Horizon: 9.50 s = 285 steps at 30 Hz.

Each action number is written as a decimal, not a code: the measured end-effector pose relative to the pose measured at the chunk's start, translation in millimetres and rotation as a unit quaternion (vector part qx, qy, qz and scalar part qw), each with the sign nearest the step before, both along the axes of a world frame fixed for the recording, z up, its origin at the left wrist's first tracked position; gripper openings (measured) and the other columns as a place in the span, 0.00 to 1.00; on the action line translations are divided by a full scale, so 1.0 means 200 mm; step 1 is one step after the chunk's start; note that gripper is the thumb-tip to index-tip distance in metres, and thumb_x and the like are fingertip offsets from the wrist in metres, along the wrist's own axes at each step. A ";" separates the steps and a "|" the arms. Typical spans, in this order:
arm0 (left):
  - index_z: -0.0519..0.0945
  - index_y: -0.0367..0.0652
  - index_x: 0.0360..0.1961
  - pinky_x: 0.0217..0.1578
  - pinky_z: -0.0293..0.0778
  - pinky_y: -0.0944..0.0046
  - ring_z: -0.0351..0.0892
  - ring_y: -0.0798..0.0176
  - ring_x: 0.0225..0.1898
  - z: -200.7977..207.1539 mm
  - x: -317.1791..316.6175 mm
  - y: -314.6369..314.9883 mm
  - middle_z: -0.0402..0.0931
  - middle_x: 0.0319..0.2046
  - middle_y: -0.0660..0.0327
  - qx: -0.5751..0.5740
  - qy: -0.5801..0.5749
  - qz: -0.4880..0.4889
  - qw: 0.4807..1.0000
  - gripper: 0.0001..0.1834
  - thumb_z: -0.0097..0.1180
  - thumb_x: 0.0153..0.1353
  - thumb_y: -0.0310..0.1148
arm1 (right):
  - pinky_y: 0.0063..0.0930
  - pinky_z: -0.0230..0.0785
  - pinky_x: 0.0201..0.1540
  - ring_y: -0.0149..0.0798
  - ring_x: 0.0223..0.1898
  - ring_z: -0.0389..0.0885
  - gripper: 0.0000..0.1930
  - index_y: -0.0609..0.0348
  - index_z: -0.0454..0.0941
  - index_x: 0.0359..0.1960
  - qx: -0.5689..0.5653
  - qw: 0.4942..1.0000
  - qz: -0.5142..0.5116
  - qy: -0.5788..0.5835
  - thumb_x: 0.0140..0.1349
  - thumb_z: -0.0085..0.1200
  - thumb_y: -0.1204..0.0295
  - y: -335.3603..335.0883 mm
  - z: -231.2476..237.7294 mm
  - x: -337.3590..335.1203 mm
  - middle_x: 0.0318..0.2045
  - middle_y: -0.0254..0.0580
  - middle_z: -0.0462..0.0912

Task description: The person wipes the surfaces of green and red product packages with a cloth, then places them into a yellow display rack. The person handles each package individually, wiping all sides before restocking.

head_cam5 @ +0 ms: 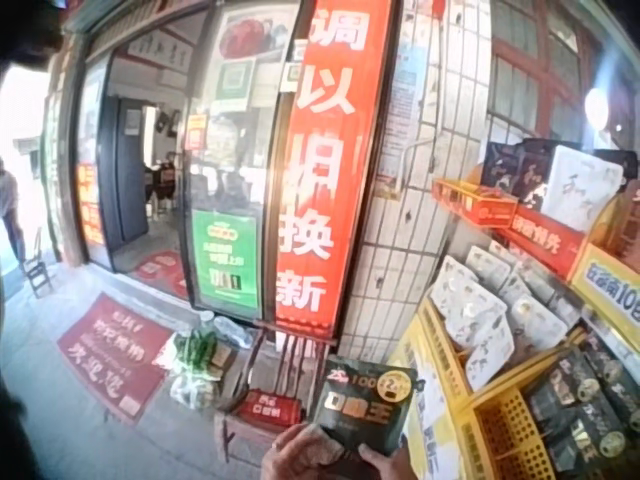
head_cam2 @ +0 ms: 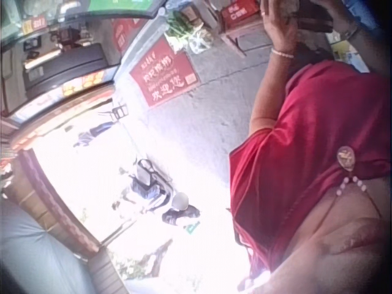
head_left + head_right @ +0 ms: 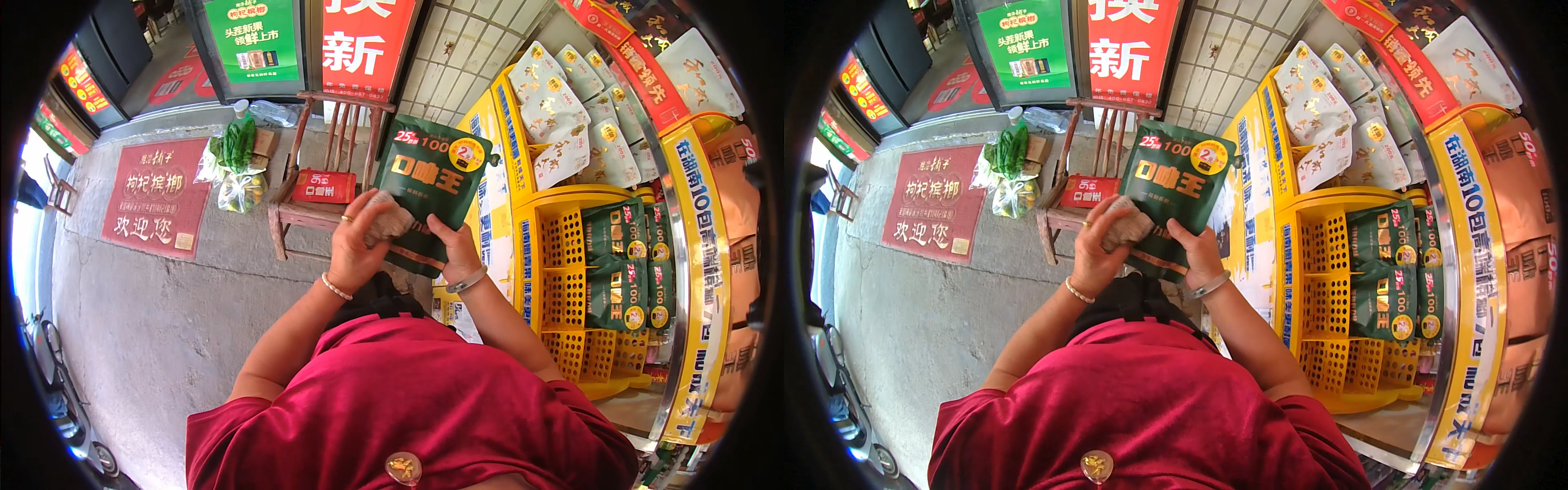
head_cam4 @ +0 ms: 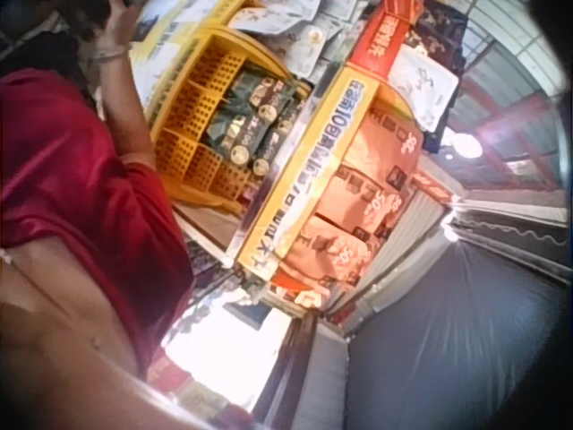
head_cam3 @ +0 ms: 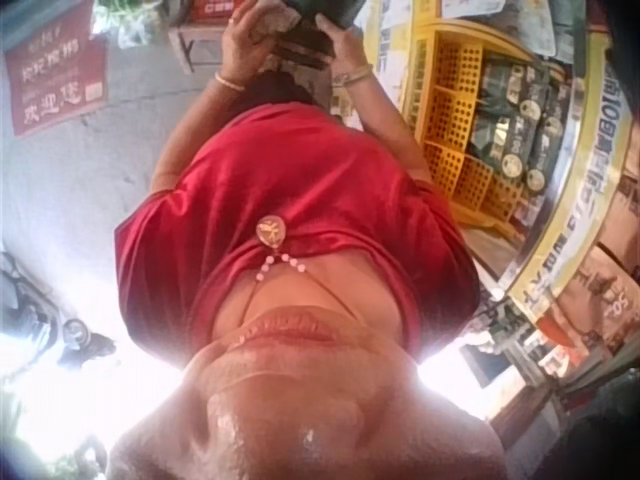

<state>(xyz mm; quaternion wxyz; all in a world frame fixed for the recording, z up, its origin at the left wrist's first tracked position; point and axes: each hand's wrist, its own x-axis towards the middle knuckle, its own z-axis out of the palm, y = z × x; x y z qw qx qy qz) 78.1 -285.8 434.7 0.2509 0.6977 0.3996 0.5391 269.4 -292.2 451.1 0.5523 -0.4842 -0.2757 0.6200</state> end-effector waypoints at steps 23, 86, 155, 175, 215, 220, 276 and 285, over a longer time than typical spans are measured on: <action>0.74 0.44 0.52 0.53 0.72 0.56 0.77 0.58 0.49 -0.12 0.17 -0.04 0.79 0.46 0.61 -0.427 -0.656 -0.160 0.602 0.15 0.53 0.65 0.34 | 0.25 0.67 0.51 0.29 0.46 0.75 0.18 0.61 0.73 0.54 0.183 0.970 -0.157 0.029 0.63 0.59 0.72 0.10 -0.02 -0.07 0.48 0.32 0.78; 0.77 0.45 0.50 0.50 0.76 0.55 0.80 0.54 0.48 -0.59 0.24 -0.08 0.80 0.47 0.57 -0.640 -0.540 -0.221 0.501 0.14 0.54 0.65 0.36 | 0.23 0.64 0.10 0.32 0.11 0.74 0.18 0.56 0.71 0.50 -0.093 0.793 -0.526 -0.292 0.61 0.61 0.70 -1.43 0.32 1.21 0.28 0.39 0.81; 0.78 0.42 0.43 0.42 0.81 0.54 0.83 0.54 0.40 -0.67 0.12 -0.08 0.82 0.39 0.54 -0.640 -0.564 -0.173 0.492 0.10 0.58 0.62 0.34 | 0.42 0.74 0.46 0.52 0.40 0.82 0.18 0.58 0.84 0.38 -0.531 0.461 -0.128 -0.699 0.60 0.58 0.54 -1.61 -0.11 1.81 0.39 0.52 0.84; 0.78 0.43 0.47 0.47 0.80 0.58 0.82 0.56 0.44 -0.67 0.15 -0.07 0.81 0.43 0.58 -0.624 -0.572 -0.188 0.498 0.11 0.55 0.63 0.29 | 0.37 0.75 0.32 0.40 0.49 0.81 0.26 0.66 0.64 0.61 -0.166 0.597 -0.726 -0.297 0.71 0.46 0.58 -1.58 -0.11 1.55 0.54 0.49 0.75; 0.78 0.42 0.47 0.39 0.82 0.58 0.83 0.53 0.42 -0.63 0.00 -0.12 0.82 0.43 0.57 -0.631 -0.548 -0.116 0.537 0.14 0.56 0.62 0.34 | 0.36 0.79 0.24 0.51 0.32 0.87 0.14 0.66 0.68 0.50 -0.114 0.865 -0.453 -0.184 0.63 0.51 0.77 -0.31 -0.04 1.58 0.41 0.52 0.79; 0.78 0.42 0.47 0.38 0.82 0.58 0.84 0.53 0.41 -0.64 0.00 -0.13 0.82 0.42 0.57 -0.636 -0.550 -0.126 0.526 0.13 0.56 0.62 0.34 | 0.39 0.80 0.29 0.51 0.36 0.86 0.19 0.66 0.62 0.53 -0.116 0.846 -0.492 -0.170 0.62 0.53 0.77 -0.31 0.02 1.55 0.46 0.53 0.75; 0.76 0.39 0.49 0.48 0.79 0.56 0.83 0.54 0.44 -0.73 0.02 -0.11 0.81 0.43 0.55 -0.569 -0.599 -0.089 0.556 0.13 0.55 0.63 0.28 | 0.46 0.71 0.48 0.58 0.49 0.78 0.27 0.57 0.75 0.54 -0.095 0.482 -0.181 -0.852 0.60 0.57 0.51 -0.17 0.30 1.67 0.47 0.54 0.81; 0.77 0.39 0.47 0.39 0.81 0.59 0.84 0.53 0.39 -0.78 0.04 -0.09 0.82 0.42 0.54 -0.598 -0.583 -0.103 0.540 0.14 0.53 0.65 0.36 | 0.47 0.69 0.35 0.58 0.32 0.80 0.24 0.64 0.81 0.39 -0.041 0.467 -0.177 -0.866 0.58 0.59 0.51 -0.09 0.25 1.80 0.30 0.57 0.83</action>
